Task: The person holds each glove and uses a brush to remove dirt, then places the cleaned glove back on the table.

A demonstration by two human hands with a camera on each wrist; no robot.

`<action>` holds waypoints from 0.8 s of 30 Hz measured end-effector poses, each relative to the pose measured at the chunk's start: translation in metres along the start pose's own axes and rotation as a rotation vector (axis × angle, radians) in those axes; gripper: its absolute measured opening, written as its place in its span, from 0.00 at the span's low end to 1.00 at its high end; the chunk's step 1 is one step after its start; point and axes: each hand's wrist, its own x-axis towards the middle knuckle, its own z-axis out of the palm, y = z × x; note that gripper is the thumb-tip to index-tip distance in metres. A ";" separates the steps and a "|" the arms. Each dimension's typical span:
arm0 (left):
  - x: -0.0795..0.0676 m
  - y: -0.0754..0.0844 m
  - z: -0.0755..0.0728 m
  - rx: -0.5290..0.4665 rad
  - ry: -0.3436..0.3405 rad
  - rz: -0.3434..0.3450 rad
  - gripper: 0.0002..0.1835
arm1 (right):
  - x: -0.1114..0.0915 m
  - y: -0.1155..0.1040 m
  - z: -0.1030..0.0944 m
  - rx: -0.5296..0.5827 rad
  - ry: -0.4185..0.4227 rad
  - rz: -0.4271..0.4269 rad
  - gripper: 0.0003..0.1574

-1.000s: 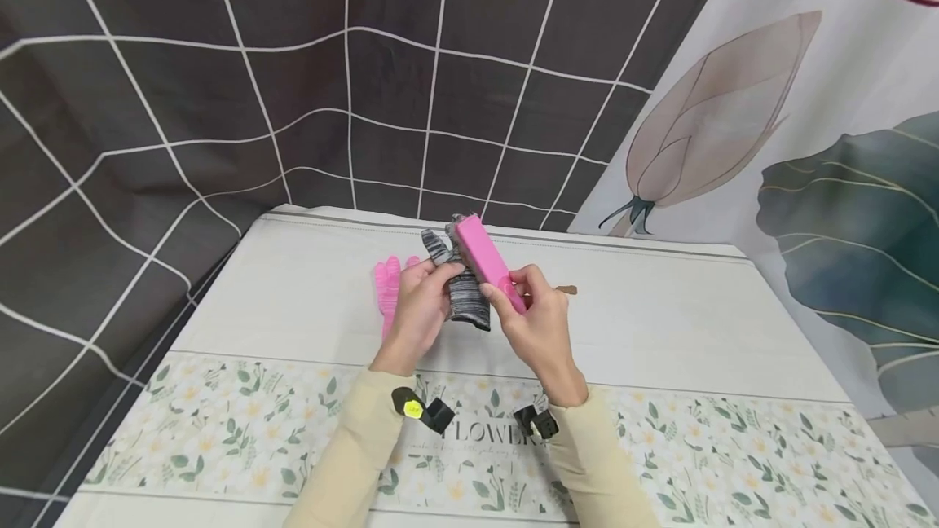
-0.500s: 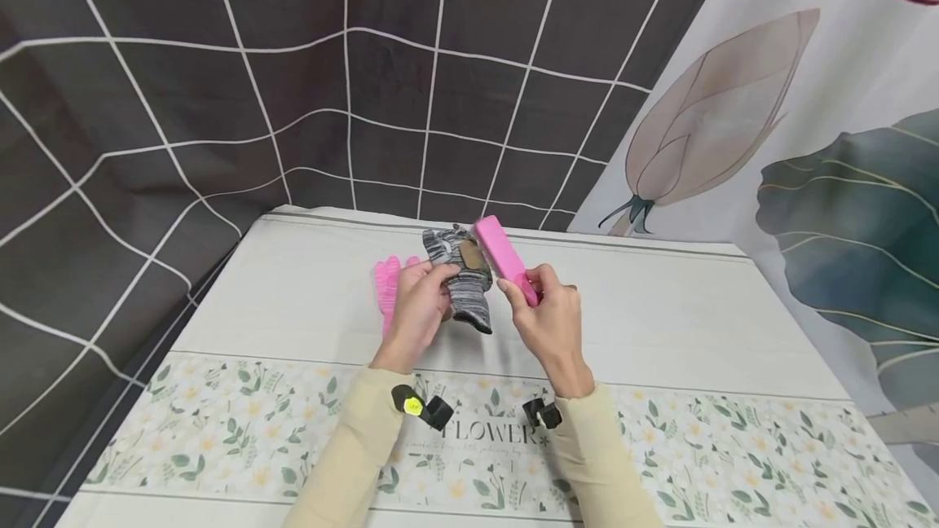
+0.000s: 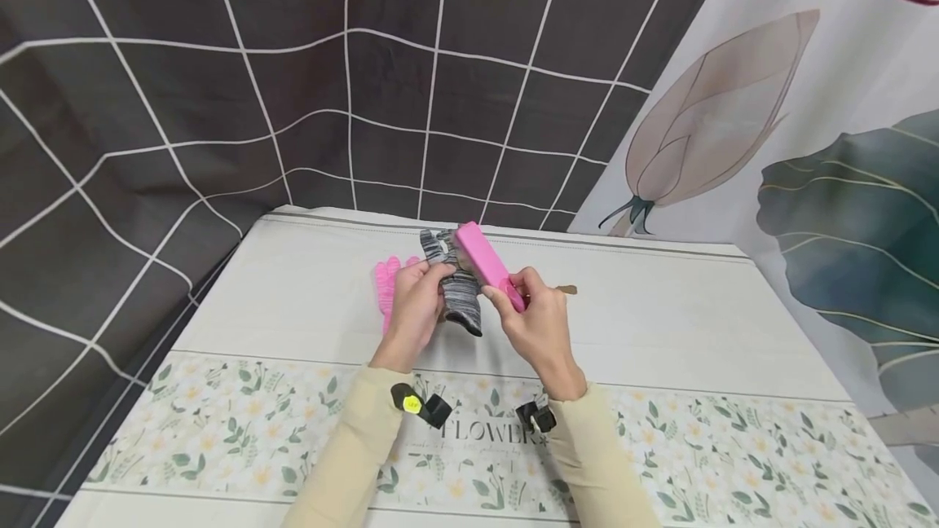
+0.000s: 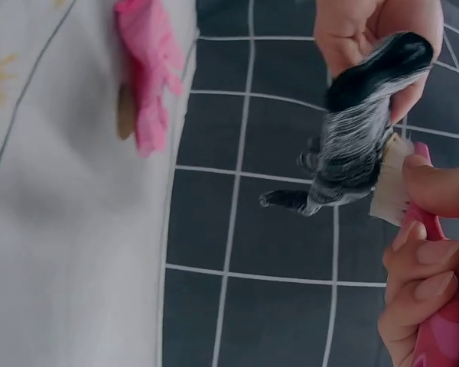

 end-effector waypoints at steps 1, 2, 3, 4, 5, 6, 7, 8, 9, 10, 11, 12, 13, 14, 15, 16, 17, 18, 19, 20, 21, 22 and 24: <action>0.001 0.000 -0.001 -0.013 0.006 -0.001 0.10 | 0.000 0.002 0.000 -0.008 0.001 -0.003 0.17; 0.001 0.000 -0.001 -0.012 0.013 0.001 0.09 | 0.000 0.004 0.001 -0.017 0.002 -0.004 0.17; 0.001 0.000 -0.001 -0.008 0.018 0.004 0.09 | 0.000 0.006 0.000 -0.030 0.001 -0.003 0.17; 0.002 0.000 -0.001 -0.009 0.020 0.007 0.09 | 0.000 0.008 0.000 -0.044 -0.001 0.000 0.17; 0.002 -0.001 -0.002 -0.010 0.022 0.008 0.09 | 0.000 0.010 -0.001 -0.060 -0.004 0.006 0.17; 0.002 -0.001 -0.001 -0.011 0.024 0.007 0.09 | 0.000 0.012 -0.002 -0.072 -0.007 0.016 0.17; 0.002 -0.002 -0.001 -0.012 0.024 0.006 0.08 | 0.000 0.014 -0.003 -0.079 -0.013 0.028 0.17; 0.002 -0.002 -0.001 -0.008 0.027 0.005 0.07 | 0.000 0.016 -0.004 -0.081 -0.019 0.046 0.17; 0.002 -0.003 -0.001 -0.007 0.029 0.002 0.06 | 0.001 0.016 -0.005 -0.078 -0.022 0.067 0.17; 0.002 -0.003 -0.001 -0.003 0.031 0.000 0.05 | 0.001 0.016 -0.006 -0.066 -0.017 0.089 0.17; 0.002 -0.004 -0.001 0.008 0.034 -0.001 0.04 | 0.001 0.015 -0.007 -0.045 -0.010 0.113 0.17; 0.002 -0.004 -0.001 0.019 0.037 0.006 0.04 | 0.001 0.014 -0.008 -0.018 0.000 0.136 0.16; 0.002 -0.004 -0.001 0.038 0.039 0.016 0.04 | 0.002 0.011 -0.008 0.015 0.009 0.152 0.16; 0.002 -0.003 -0.001 0.056 0.040 0.026 0.05 | 0.002 0.009 -0.008 0.048 0.015 0.161 0.16; 0.001 -0.003 0.000 0.078 0.040 0.037 0.06 | 0.002 0.006 -0.008 0.072 0.019 0.158 0.17; 0.001 -0.002 0.000 0.097 0.038 0.048 0.07 | 0.002 0.003 -0.007 0.091 0.016 0.148 0.17; 0.000 -0.002 0.000 0.116 0.036 0.054 0.08 | 0.002 0.000 -0.005 0.096 0.006 0.131 0.18; 0.000 -0.001 0.000 0.132 0.036 0.058 0.09 | 0.002 -0.001 -0.004 0.090 -0.005 0.109 0.18; -0.001 -0.001 0.001 0.145 0.039 0.061 0.10 | 0.001 -0.002 -0.002 0.078 -0.016 0.083 0.18; -0.001 -0.001 0.001 0.142 0.044 0.063 0.11 | 0.001 -0.002 0.000 0.056 -0.022 0.059 0.18; -0.001 -0.001 0.001 0.133 0.050 0.066 0.11 | 0.000 -0.002 0.001 0.029 -0.022 0.035 0.18; -0.001 -0.002 0.001 0.115 0.058 0.069 0.11 | -0.001 -0.002 0.003 0.004 -0.021 0.016 0.18; -0.001 -0.004 0.001 0.074 0.080 0.081 0.10 | -0.002 0.000 0.003 -0.041 -0.012 -0.010 0.17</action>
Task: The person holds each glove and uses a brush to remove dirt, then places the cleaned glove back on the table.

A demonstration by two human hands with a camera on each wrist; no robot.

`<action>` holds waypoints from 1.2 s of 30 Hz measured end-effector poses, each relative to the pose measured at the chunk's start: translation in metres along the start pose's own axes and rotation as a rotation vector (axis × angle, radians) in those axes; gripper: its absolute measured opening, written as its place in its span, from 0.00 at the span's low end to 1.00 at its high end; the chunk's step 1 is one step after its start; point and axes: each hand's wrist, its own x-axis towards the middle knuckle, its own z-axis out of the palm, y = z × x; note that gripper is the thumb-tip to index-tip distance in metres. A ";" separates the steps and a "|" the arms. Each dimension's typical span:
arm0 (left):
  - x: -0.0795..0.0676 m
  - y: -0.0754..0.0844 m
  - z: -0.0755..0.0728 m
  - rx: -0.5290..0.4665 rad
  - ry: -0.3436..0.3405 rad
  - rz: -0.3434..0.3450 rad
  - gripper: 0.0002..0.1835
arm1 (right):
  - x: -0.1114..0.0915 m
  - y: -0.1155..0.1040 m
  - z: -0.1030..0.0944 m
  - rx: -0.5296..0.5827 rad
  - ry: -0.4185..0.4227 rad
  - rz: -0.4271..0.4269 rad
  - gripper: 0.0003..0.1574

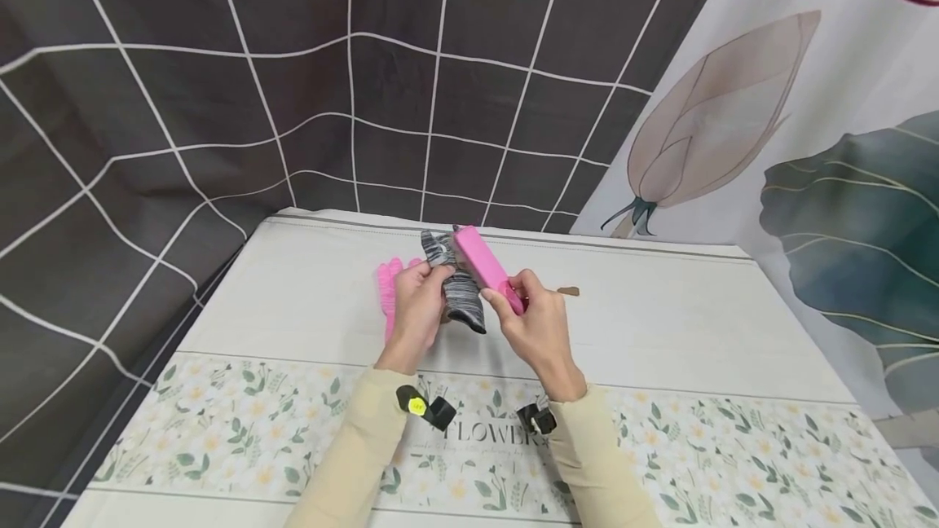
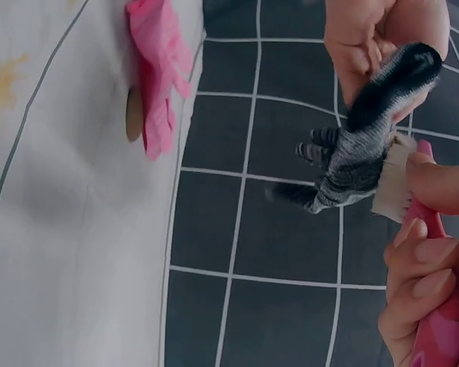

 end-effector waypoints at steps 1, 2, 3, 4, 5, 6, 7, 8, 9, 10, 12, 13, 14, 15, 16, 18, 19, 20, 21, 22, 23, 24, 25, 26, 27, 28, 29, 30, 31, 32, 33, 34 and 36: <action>0.000 -0.001 0.000 -0.024 0.010 0.007 0.10 | 0.000 0.001 -0.001 -0.019 0.004 -0.007 0.17; 0.000 -0.003 0.001 -0.049 0.017 0.013 0.10 | 0.000 0.001 -0.001 -0.037 0.005 -0.011 0.17; 0.001 -0.004 0.001 -0.070 0.021 0.019 0.11 | 0.000 0.002 -0.002 -0.056 0.004 -0.013 0.17; 0.001 -0.005 0.001 -0.088 0.023 0.024 0.11 | 0.000 0.003 -0.003 -0.074 0.001 -0.009 0.17; 0.001 -0.006 0.001 -0.102 0.023 0.030 0.11 | 0.000 0.005 -0.003 -0.090 -0.002 -0.003 0.16; 0.002 -0.007 0.001 -0.114 0.022 0.033 0.11 | 0.000 0.006 -0.004 -0.104 -0.006 0.004 0.16; 0.002 -0.008 0.001 -0.121 0.022 0.037 0.11 | 0.000 0.008 -0.004 -0.115 -0.009 0.013 0.16; 0.003 -0.009 0.000 -0.122 0.022 0.038 0.11 | 0.000 0.009 -0.005 -0.124 -0.011 0.019 0.16; 0.003 -0.009 0.000 -0.120 0.023 0.038 0.11 | 0.001 0.010 -0.006 -0.128 -0.013 0.025 0.16; 0.003 -0.009 0.000 -0.117 0.023 0.035 0.11 | 0.001 0.012 -0.006 -0.122 -0.008 0.030 0.17; 0.004 -0.009 -0.001 -0.114 0.022 0.028 0.10 | 0.001 0.012 -0.007 -0.087 0.009 0.037 0.17; 0.004 -0.008 -0.001 -0.110 0.024 0.023 0.10 | 0.002 0.011 -0.008 -0.061 0.020 0.040 0.17; 0.004 -0.008 -0.001 -0.109 0.025 0.021 0.10 | 0.003 0.009 -0.009 -0.026 0.030 0.039 0.17; 0.004 -0.007 0.000 -0.116 0.023 0.017 0.10 | 0.004 0.007 -0.009 0.013 0.040 0.036 0.17; 0.003 -0.007 0.000 -0.116 0.024 0.015 0.11 | 0.005 0.004 -0.009 0.051 0.047 0.028 0.17; 0.003 -0.006 0.001 -0.112 0.017 0.010 0.11 | 0.005 -0.001 -0.009 0.094 0.043 0.004 0.16; 0.003 -0.006 0.002 -0.104 0.015 0.007 0.12 | 0.005 -0.003 -0.009 0.097 0.038 -0.013 0.16; 0.002 -0.005 0.002 -0.101 0.010 0.005 0.12 | 0.004 -0.005 -0.008 0.088 0.029 -0.027 0.16; 0.002 -0.005 0.003 -0.099 0.005 0.001 0.12 | 0.004 -0.005 -0.007 0.071 0.022 -0.039 0.17; 0.002 -0.005 0.003 -0.095 0.003 -0.003 0.13 | 0.003 -0.005 -0.006 0.050 0.015 -0.045 0.17; 0.002 -0.005 0.003 -0.101 -0.002 -0.009 0.13 | 0.002 -0.005 -0.005 0.031 0.010 -0.046 0.17; 0.002 -0.005 0.003 -0.111 -0.003 -0.016 0.13 | 0.001 -0.005 -0.004 0.016 0.006 -0.041 0.17; 0.002 -0.004 0.002 -0.118 -0.001 -0.022 0.13 | 0.000 -0.004 -0.003 0.009 0.001 -0.032 0.17; 0.002 -0.004 0.001 -0.136 0.001 -0.028 0.13 | 0.000 -0.003 -0.003 0.010 -0.002 -0.018 0.16; 0.003 -0.004 -0.001 -0.154 0.000 -0.031 0.13 | 0.000 -0.002 -0.003 0.017 -0.004 -0.005 0.16; 0.004 -0.003 -0.002 -0.175 0.001 -0.032 0.13 | 0.000 -0.001 -0.003 0.025 -0.005 0.008 0.16; 0.005 -0.003 -0.003 -0.195 0.001 -0.031 0.13 | 0.001 0.000 -0.003 0.033 -0.007 0.019 0.15; 0.006 -0.002 -0.005 -0.214 0.000 -0.030 0.13 | 0.001 0.002 -0.003 0.036 -0.009 0.029 0.15; 0.007 -0.001 -0.006 -0.226 -0.003 -0.025 0.13 | 0.002 0.004 -0.004 0.037 -0.011 0.036 0.15; 0.007 0.000 -0.007 -0.237 -0.008 -0.021 0.13 | 0.002 0.005 -0.004 0.033 -0.012 0.043 0.15; 0.008 0.001 -0.008 -0.243 -0.012 -0.017 0.13 | 0.003 0.007 -0.005 0.028 -0.013 0.048 0.15; 0.007 0.002 -0.008 -0.242 -0.012 -0.016 0.13 | 0.003 0.008 -0.005 0.022 -0.016 0.056 0.16; 0.007 0.002 -0.009 -0.235 -0.015 -0.015 0.13 | 0.003 0.010 -0.007 0.016 -0.021 0.075 0.16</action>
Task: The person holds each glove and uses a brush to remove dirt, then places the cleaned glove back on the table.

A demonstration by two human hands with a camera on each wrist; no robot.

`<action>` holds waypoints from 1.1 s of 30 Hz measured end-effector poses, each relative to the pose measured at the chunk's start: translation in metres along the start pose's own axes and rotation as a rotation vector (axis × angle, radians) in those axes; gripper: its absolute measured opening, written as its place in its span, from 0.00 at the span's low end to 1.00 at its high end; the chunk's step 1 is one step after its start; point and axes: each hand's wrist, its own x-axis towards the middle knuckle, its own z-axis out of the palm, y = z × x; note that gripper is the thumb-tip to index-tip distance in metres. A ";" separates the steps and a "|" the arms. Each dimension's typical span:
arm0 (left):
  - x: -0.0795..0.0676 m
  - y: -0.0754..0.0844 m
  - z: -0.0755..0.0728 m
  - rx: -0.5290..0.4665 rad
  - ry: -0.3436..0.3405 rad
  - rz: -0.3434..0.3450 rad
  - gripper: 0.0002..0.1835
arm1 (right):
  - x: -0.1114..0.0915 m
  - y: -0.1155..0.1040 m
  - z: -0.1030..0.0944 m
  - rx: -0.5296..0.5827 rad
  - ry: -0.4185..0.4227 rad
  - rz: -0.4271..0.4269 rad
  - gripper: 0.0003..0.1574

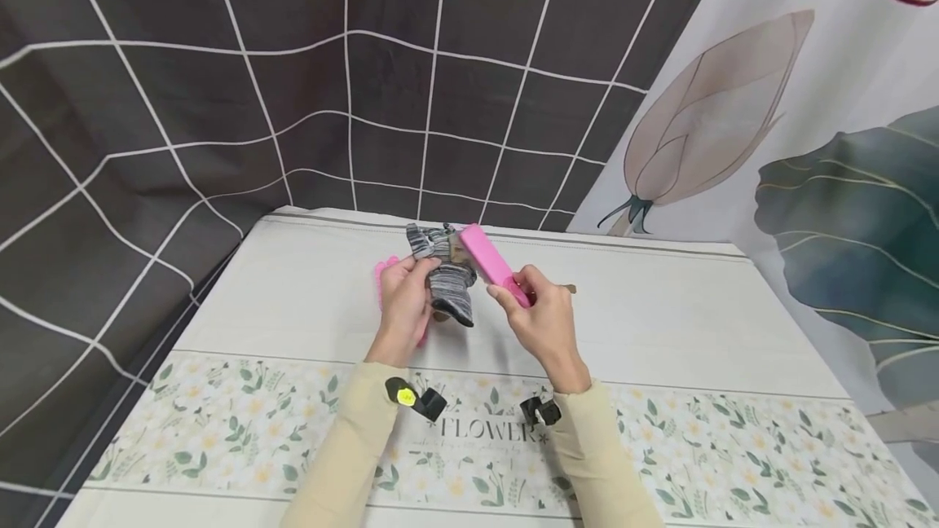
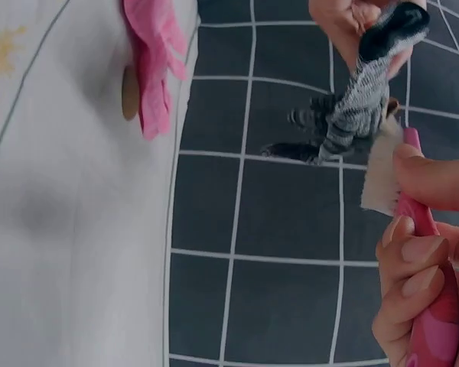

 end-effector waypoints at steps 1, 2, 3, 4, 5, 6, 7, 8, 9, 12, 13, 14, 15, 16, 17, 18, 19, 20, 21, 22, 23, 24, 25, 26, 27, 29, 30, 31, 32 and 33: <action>0.000 0.000 0.000 0.016 0.006 0.002 0.13 | 0.000 0.000 -0.001 0.005 -0.001 0.016 0.16; -0.001 0.000 0.000 0.033 0.015 0.007 0.12 | 0.000 0.000 -0.002 0.015 0.000 0.035 0.16; -0.001 0.000 0.000 0.054 0.024 0.011 0.12 | 0.001 0.000 -0.003 0.028 0.002 0.053 0.17; -0.002 -0.001 0.001 0.079 0.032 0.017 0.12 | 0.001 -0.001 -0.003 0.045 0.003 0.070 0.17; -0.002 -0.002 0.001 0.104 0.035 0.026 0.12 | 0.001 -0.003 -0.003 0.063 0.003 0.082 0.17; -0.003 -0.003 0.002 0.132 0.038 0.033 0.12 | 0.001 -0.005 -0.003 0.078 0.001 0.091 0.18; -0.003 -0.003 0.003 0.159 0.040 0.041 0.13 | 0.001 -0.008 -0.002 0.089 -0.004 0.092 0.18; -0.004 -0.004 0.004 0.181 0.036 0.049 0.13 | 0.000 -0.010 -0.001 0.089 -0.010 0.087 0.19; -0.004 -0.005 0.004 0.202 0.033 0.054 0.13 | 0.000 -0.013 0.000 0.074 -0.019 0.072 0.20; -0.005 -0.006 0.006 0.231 0.021 0.060 0.13 | -0.002 -0.018 0.007 -0.036 -0.042 0.002 0.23; -0.004 -0.006 0.005 0.214 0.014 0.053 0.13 | -0.003 -0.018 0.009 -0.075 -0.036 -0.021 0.25; -0.004 -0.006 0.005 0.186 0.007 0.042 0.13 | -0.004 -0.018 0.011 -0.113 -0.026 -0.043 0.25; -0.003 -0.005 0.005 0.152 0.004 0.029 0.13 | -0.005 -0.017 0.012 -0.142 -0.016 -0.063 0.24; -0.002 -0.004 0.004 0.113 0.002 0.018 0.14 | -0.006 -0.016 0.013 -0.156 -0.005 -0.076 0.22; -0.002 -0.003 0.003 0.070 0.001 0.007 0.14 | -0.006 -0.016 0.013 -0.152 0.008 -0.083 0.20; -0.001 -0.003 0.002 0.029 0.003 -0.001 0.14 | -0.006 -0.015 0.013 -0.138 0.014 -0.086 0.18; 0.000 -0.002 0.002 -0.002 0.004 -0.007 0.14 | -0.005 -0.013 0.012 -0.120 0.014 -0.086 0.17; 0.000 -0.001 0.001 -0.012 0.010 -0.006 0.14 | -0.005 -0.013 0.011 -0.099 0.002 -0.082 0.16; 0.000 0.000 0.001 -0.010 0.018 -0.003 0.15 | -0.004 -0.012 0.010 -0.078 -0.015 -0.074 0.15; 0.000 0.000 0.001 0.003 0.021 -0.002 0.15 | -0.004 -0.011 0.009 -0.052 -0.035 -0.055 0.15; -0.001 0.000 0.001 0.025 0.025 -0.004 0.15 | -0.003 -0.011 0.008 -0.028 -0.059 -0.032 0.15; -0.002 0.000 0.002 0.056 0.028 -0.006 0.15 | -0.003 -0.010 0.006 -0.012 -0.084 -0.008 0.14; -0.002 -0.001 0.003 0.085 0.027 -0.008 0.15 | -0.003 -0.010 0.005 0.003 -0.107 0.017 0.14; -0.003 -0.002 0.004 0.111 0.026 -0.005 0.15 | -0.003 -0.010 0.004 0.016 -0.127 0.041 0.15; -0.003 -0.003 0.005 0.134 0.022 0.000 0.15 | -0.003 -0.011 0.004 0.026 -0.141 0.062 0.16; -0.004 -0.005 0.006 0.168 0.014 0.019 0.14 | -0.003 -0.014 0.002 0.038 -0.150 0.086 0.19; -0.003 -0.006 0.006 0.178 0.008 0.027 0.15 | -0.003 -0.015 0.002 0.036 -0.145 0.083 0.21; -0.003 -0.007 0.007 0.183 0.003 0.039 0.15 | -0.003 -0.016 0.002 0.036 -0.134 0.073 0.22; -0.004 -0.008 0.007 0.191 0.001 0.046 0.15 | -0.002 -0.018 0.002 0.034 -0.119 0.061 0.24; -0.004 -0.008 0.008 0.201 -0.002 0.050 0.14 | -0.002 -0.019 0.003 0.033 -0.101 0.045 0.25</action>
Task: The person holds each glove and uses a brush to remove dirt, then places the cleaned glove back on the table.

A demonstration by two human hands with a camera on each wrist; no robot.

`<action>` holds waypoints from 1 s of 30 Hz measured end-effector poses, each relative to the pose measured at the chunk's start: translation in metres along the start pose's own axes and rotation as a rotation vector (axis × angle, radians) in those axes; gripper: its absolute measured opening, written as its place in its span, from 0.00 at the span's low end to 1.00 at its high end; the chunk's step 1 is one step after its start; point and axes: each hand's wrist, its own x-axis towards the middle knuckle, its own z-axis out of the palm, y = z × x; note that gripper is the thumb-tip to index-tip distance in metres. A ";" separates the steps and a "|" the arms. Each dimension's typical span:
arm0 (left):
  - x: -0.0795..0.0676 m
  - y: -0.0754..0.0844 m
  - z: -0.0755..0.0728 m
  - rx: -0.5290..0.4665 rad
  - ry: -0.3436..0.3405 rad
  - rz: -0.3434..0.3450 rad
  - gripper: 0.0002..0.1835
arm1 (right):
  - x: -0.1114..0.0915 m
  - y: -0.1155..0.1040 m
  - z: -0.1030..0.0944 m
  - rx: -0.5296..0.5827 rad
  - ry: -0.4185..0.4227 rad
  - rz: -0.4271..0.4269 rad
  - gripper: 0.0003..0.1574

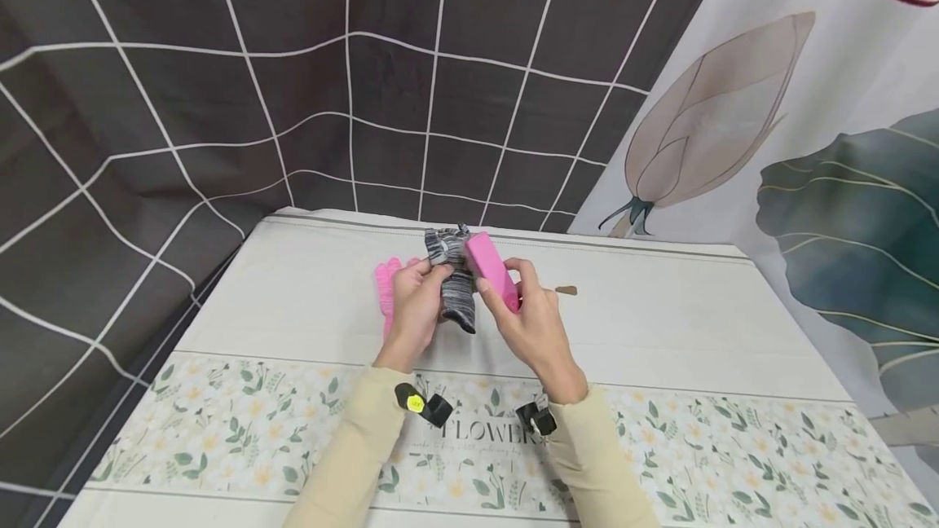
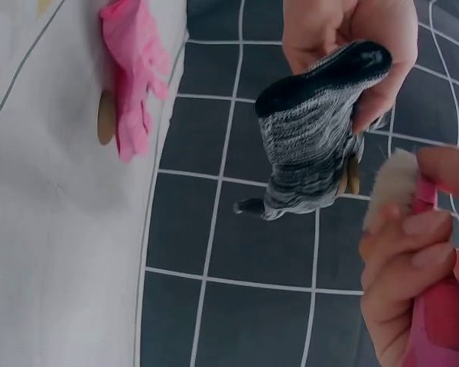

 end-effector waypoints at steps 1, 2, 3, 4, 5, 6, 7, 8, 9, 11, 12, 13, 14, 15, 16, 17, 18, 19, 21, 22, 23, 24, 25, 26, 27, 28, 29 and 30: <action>0.000 0.000 0.000 0.009 -0.004 0.001 0.14 | 0.000 -0.001 0.001 -0.006 0.016 -0.018 0.25; -0.001 0.000 0.000 0.015 -0.014 -0.004 0.14 | 0.000 -0.001 0.002 -0.014 0.029 -0.037 0.26; -0.002 0.001 0.000 0.013 -0.026 -0.014 0.14 | 0.000 -0.001 0.003 -0.026 0.042 -0.059 0.26; -0.002 0.001 0.001 0.002 -0.036 -0.023 0.14 | 0.000 -0.001 0.004 -0.033 0.049 -0.076 0.26; -0.002 0.002 0.000 -0.014 -0.045 -0.038 0.14 | 0.000 0.000 0.005 -0.041 0.053 -0.088 0.26; -0.002 0.002 0.000 -0.036 -0.052 -0.050 0.14 | 0.000 0.000 0.006 -0.051 0.055 -0.100 0.26; -0.002 0.003 -0.001 -0.061 -0.056 -0.061 0.15 | 0.000 0.001 0.007 -0.063 0.056 -0.109 0.25; -0.001 0.004 -0.002 -0.089 -0.056 -0.073 0.15 | 0.000 0.002 0.007 -0.070 0.060 -0.114 0.24; 0.000 0.004 -0.004 -0.119 -0.052 -0.082 0.15 | 0.000 0.003 0.007 -0.071 0.063 -0.114 0.23; 0.002 0.006 -0.006 -0.164 -0.041 -0.089 0.15 | 0.001 0.006 0.007 -0.068 0.066 -0.099 0.22; 0.002 0.006 -0.006 -0.181 -0.041 -0.088 0.15 | 0.001 0.007 0.007 -0.063 0.066 -0.085 0.21; 0.003 0.006 -0.007 -0.192 -0.040 -0.090 0.15 | 0.001 0.009 0.006 -0.055 0.065 -0.069 0.22; 0.003 0.006 -0.007 -0.201 -0.040 -0.092 0.15 | 0.001 0.010 0.005 -0.042 0.061 -0.050 0.23; 0.003 0.006 -0.007 -0.203 -0.042 -0.092 0.15 | 0.001 0.011 0.004 -0.031 0.055 -0.031 0.24; 0.004 0.006 -0.007 -0.202 -0.046 -0.093 0.15 | 0.001 0.011 0.003 -0.021 0.054 -0.010 0.25; 0.004 0.006 -0.006 -0.199 -0.049 -0.093 0.15 | 0.001 0.012 0.002 -0.005 0.053 0.007 0.26; 0.003 0.005 -0.006 -0.193 -0.050 -0.094 0.15 | 0.001 0.012 0.001 0.013 0.054 0.022 0.27; 0.003 0.005 -0.005 -0.185 -0.049 -0.094 0.15 | 0.001 0.012 0.000 0.032 0.058 0.032 0.27; 0.003 0.003 -0.004 -0.176 -0.047 -0.092 0.16 | 0.002 0.011 -0.001 0.072 0.078 0.040 0.27; 0.003 0.003 -0.003 -0.176 -0.046 -0.091 0.16 | 0.002 0.010 -0.002 0.094 0.090 0.036 0.27; 0.003 0.002 -0.002 -0.173 -0.045 -0.089 0.16 | 0.003 0.009 -0.002 0.113 0.097 0.027 0.26; 0.002 0.001 -0.001 -0.176 -0.047 -0.088 0.16 | 0.003 0.008 -0.001 0.123 0.100 0.015 0.25; 0.002 0.001 0.000 -0.178 -0.054 -0.086 0.16 | 0.003 0.007 -0.001 0.129 0.099 0.000 0.25; 0.001 0.000 0.001 -0.179 -0.062 -0.085 0.16 | 0.002 0.007 0.001 0.130 0.095 -0.013 0.25; 0.001 0.000 0.001 -0.182 -0.073 -0.084 0.16 | 0.002 0.007 0.002 0.123 0.089 -0.024 0.25; 0.000 0.000 0.002 -0.188 -0.083 -0.087 0.16 | 0.001 0.007 0.003 0.117 0.082 -0.030 0.25; 0.000 -0.001 0.002 -0.197 -0.091 -0.092 0.16 | 0.001 0.008 0.005 0.109 0.077 -0.032 0.26; -0.001 -0.001 0.002 -0.208 -0.094 -0.098 0.16 | 0.000 0.008 0.006 0.101 0.072 -0.030 0.26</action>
